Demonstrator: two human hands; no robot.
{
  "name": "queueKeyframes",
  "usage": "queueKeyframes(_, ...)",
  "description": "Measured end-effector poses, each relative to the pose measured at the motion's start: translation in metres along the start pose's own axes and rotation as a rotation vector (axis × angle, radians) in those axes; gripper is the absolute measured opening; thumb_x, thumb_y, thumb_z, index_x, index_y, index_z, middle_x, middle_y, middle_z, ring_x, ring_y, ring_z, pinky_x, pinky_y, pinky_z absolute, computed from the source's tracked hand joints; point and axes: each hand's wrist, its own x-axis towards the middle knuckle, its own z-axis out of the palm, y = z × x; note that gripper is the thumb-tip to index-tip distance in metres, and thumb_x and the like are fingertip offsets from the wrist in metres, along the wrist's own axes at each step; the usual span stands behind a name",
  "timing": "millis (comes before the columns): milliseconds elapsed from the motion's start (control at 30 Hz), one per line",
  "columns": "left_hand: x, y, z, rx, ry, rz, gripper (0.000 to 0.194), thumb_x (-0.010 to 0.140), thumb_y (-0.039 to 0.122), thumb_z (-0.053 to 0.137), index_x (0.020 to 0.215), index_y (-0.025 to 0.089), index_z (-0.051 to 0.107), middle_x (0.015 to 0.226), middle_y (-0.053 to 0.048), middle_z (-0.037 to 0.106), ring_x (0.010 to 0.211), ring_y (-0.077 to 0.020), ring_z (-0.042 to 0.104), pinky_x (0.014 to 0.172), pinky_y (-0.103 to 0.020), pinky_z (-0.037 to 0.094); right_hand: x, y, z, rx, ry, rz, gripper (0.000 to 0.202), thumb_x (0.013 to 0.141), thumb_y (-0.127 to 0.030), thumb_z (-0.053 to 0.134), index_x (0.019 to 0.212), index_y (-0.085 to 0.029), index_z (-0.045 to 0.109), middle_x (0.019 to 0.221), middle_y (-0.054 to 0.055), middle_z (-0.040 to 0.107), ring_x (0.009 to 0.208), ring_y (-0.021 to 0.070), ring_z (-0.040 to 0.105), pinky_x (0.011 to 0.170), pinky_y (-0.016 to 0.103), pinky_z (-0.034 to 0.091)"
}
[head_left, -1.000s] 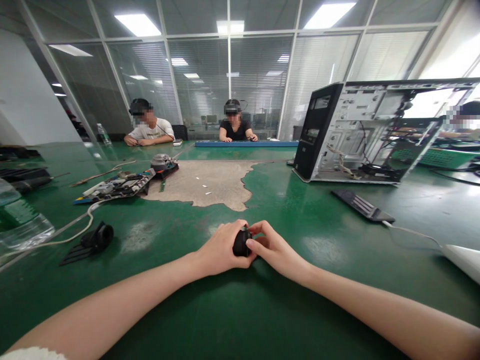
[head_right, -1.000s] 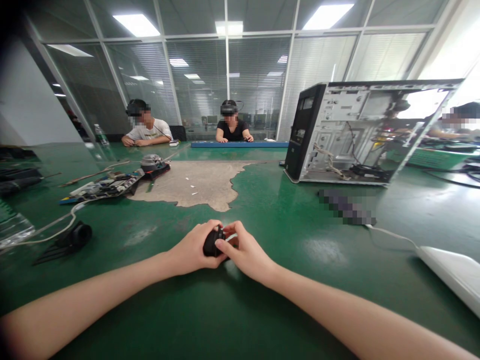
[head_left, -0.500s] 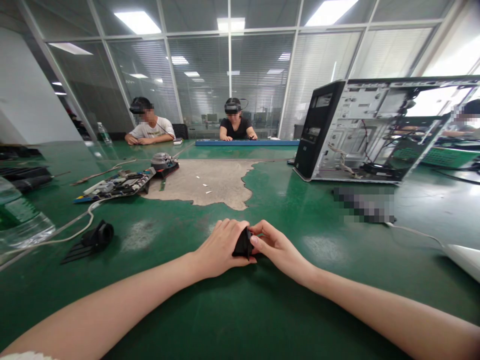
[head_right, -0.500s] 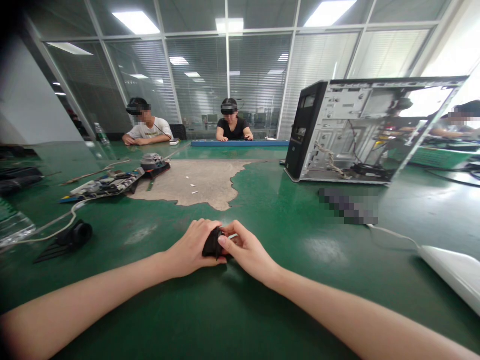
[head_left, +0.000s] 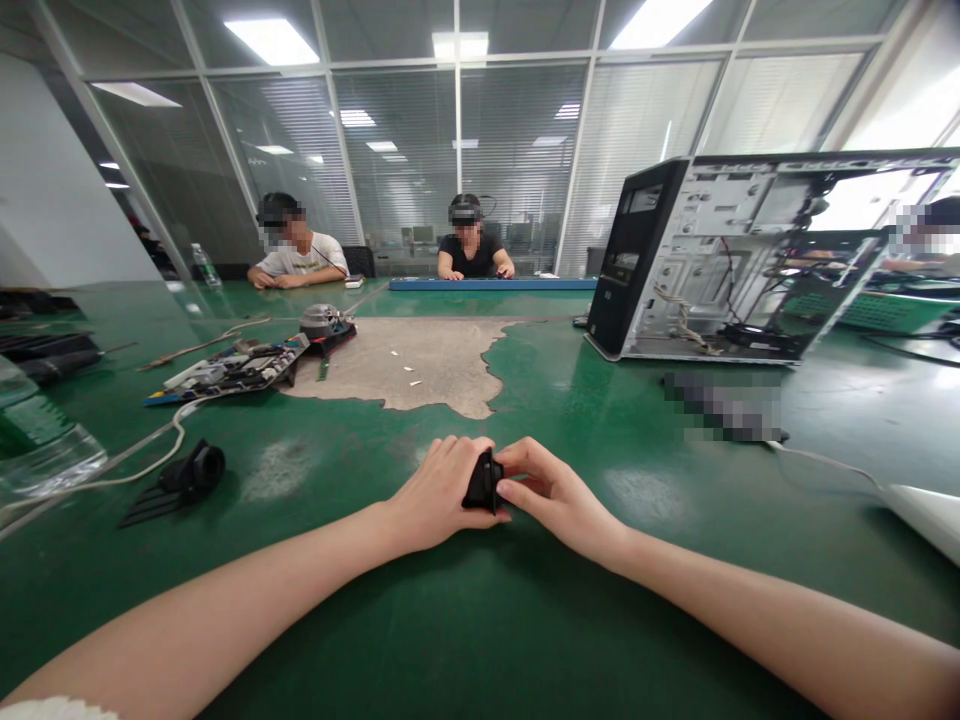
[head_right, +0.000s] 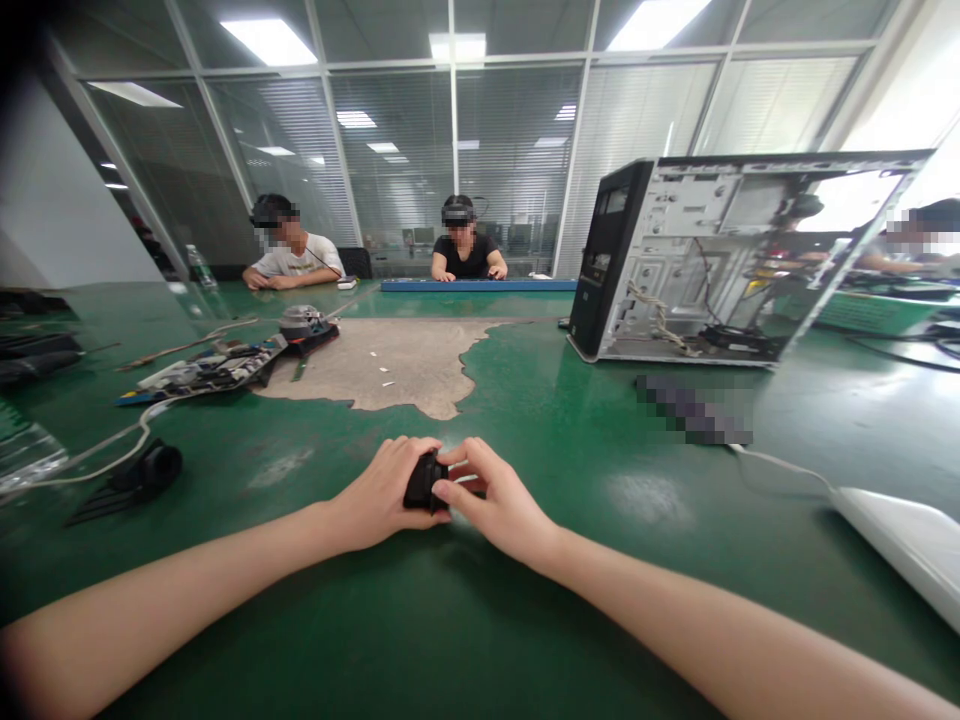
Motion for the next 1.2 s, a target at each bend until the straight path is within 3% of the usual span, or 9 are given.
queueKeyframes(167,-0.0003,0.0010,-0.0014,-0.001,-0.006,-0.004,0.062,0.069,0.051,0.060,0.115,0.018,0.036,0.101,-0.008,0.051,0.087,-0.0244,0.047,0.076,-0.037,0.037,0.0035,-0.0018,-0.0027,0.071,-0.017,0.112,0.027,0.075,-0.035,0.059,0.091,-0.019,0.046,0.089,0.002,0.057,0.082,0.0150,0.059,0.075,0.032,0.048)
queueKeyframes(367,-0.0005,0.0004,-0.0019,0.017,-0.003,0.028,0.073,0.071,0.047,0.060,0.128,0.019,0.024,0.108,-0.009,0.051,0.093,-0.0253,0.047,0.082,-0.039,0.036,0.0053,0.0030,-0.0055,0.079,-0.076,0.075,0.027,0.074,-0.035,0.061,0.089,-0.018,0.047,0.089,0.001,0.055,0.086,0.0150,0.057,0.078,0.032,0.047)
queueKeyframes(533,0.0009,0.0001,-0.0010,0.035,-0.007,0.043,0.061,0.070,0.045,0.060,0.118,0.019,0.035,0.106,-0.009,0.053,0.091,-0.0254,0.048,0.078,-0.038,0.036,0.0031,0.0043,-0.0043,0.122,-0.098,0.051,0.032,0.070,-0.030,0.067,0.091,-0.020,0.045,0.090,0.000,0.052,0.083,0.0138,0.057,0.073,0.029,0.050)
queueKeyframes(733,0.0014,0.0020,-0.0006,0.050,0.034,0.067,0.050,0.067,0.037,0.060,0.108,0.018,0.038,0.096,-0.007,0.054,0.087,-0.0239,0.050,0.076,-0.036,0.038,0.0032,0.0022,-0.0029,0.140,-0.082,0.052,0.024,0.075,-0.034,0.060,0.087,-0.020,0.045,0.085,0.000,0.053,0.083,0.0145,0.057,0.067,0.027,0.050)
queueKeyframes(1033,0.0012,-0.0003,0.0023,0.009,0.065,0.048,0.050,0.065,0.034,0.060,0.106,0.017,0.039,0.094,-0.007,0.054,0.084,-0.0230,0.052,0.074,-0.035,0.041,0.0033,0.0044,-0.0016,0.059,-0.078,0.054,0.026,0.078,-0.030,0.057,0.097,-0.021,0.043,0.100,0.002,0.050,0.088,0.0142,0.055,0.071,0.028,0.050)
queueKeyframes(1200,0.0017,0.0011,-0.0005,0.007,0.045,0.035,0.051,0.066,0.037,0.060,0.107,0.016,0.039,0.094,-0.007,0.054,0.083,-0.0235,0.052,0.073,-0.036,0.042,0.0037,0.0048,-0.0031,0.092,-0.120,0.072,0.030,0.075,-0.029,0.061,0.097,-0.020,0.042,0.097,0.003,0.051,0.088,0.0150,0.055,0.071,0.029,0.048)
